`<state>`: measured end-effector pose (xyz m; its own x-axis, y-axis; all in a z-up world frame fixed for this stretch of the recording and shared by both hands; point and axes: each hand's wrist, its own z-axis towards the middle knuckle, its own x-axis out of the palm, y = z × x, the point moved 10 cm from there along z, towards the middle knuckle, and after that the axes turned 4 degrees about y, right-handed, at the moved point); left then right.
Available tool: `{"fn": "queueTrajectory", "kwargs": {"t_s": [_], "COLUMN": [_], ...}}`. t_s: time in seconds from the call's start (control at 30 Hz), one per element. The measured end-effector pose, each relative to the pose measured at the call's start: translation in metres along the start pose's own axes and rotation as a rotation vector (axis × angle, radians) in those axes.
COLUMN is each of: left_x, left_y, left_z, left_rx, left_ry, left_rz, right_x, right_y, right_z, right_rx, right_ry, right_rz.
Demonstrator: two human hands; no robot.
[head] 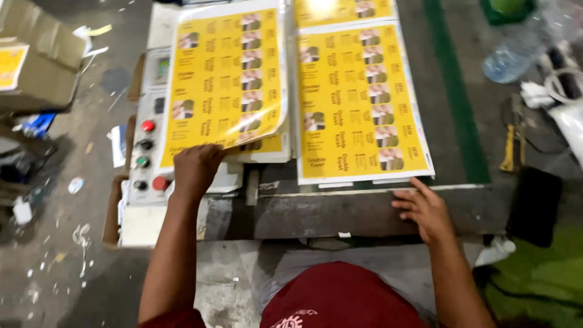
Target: The person inspects and organizes stacks of printed card sheets at a workstation.
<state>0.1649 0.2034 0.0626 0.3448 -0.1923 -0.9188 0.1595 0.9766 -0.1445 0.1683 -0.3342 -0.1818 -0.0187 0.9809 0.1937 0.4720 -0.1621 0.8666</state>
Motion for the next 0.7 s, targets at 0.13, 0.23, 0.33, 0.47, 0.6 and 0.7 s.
{"fn": "queueTrajectory", "kwargs": {"t_s": [0.13, 0.23, 0.33, 0.47, 0.6, 0.7], "left_x": [-0.025, -0.024, 0.002, 0.007, 0.048, 0.045], "left_y": [0.004, -0.002, -0.096, -0.194, -0.239, -0.247], "left_z": [0.003, -0.011, -0.029, -0.048, -0.074, -0.078], "left_rx": [-0.049, -0.1, 0.316, 0.315, 0.348, 0.374], "left_ry": [-0.079, -0.289, -0.331, -0.205, -0.075, -0.043], "left_rz": [-0.156, -0.244, -0.199, -0.394, -0.356, -0.407], "right_x": [-0.001, 0.017, 0.056, 0.12, 0.139, 0.118], "right_y": [0.0, -0.01, -0.011, 0.009, 0.012, 0.009], "right_z": [-0.027, -0.036, -0.037, -0.044, -0.041, -0.037], "right_rx": [0.003, 0.002, 0.025, 0.011, -0.057, -0.078], "right_ry": [-0.021, 0.031, 0.121, 0.255, 0.313, 0.201], "right_rz": [-0.041, -0.027, -0.038, -0.101, -0.007, 0.055]}}
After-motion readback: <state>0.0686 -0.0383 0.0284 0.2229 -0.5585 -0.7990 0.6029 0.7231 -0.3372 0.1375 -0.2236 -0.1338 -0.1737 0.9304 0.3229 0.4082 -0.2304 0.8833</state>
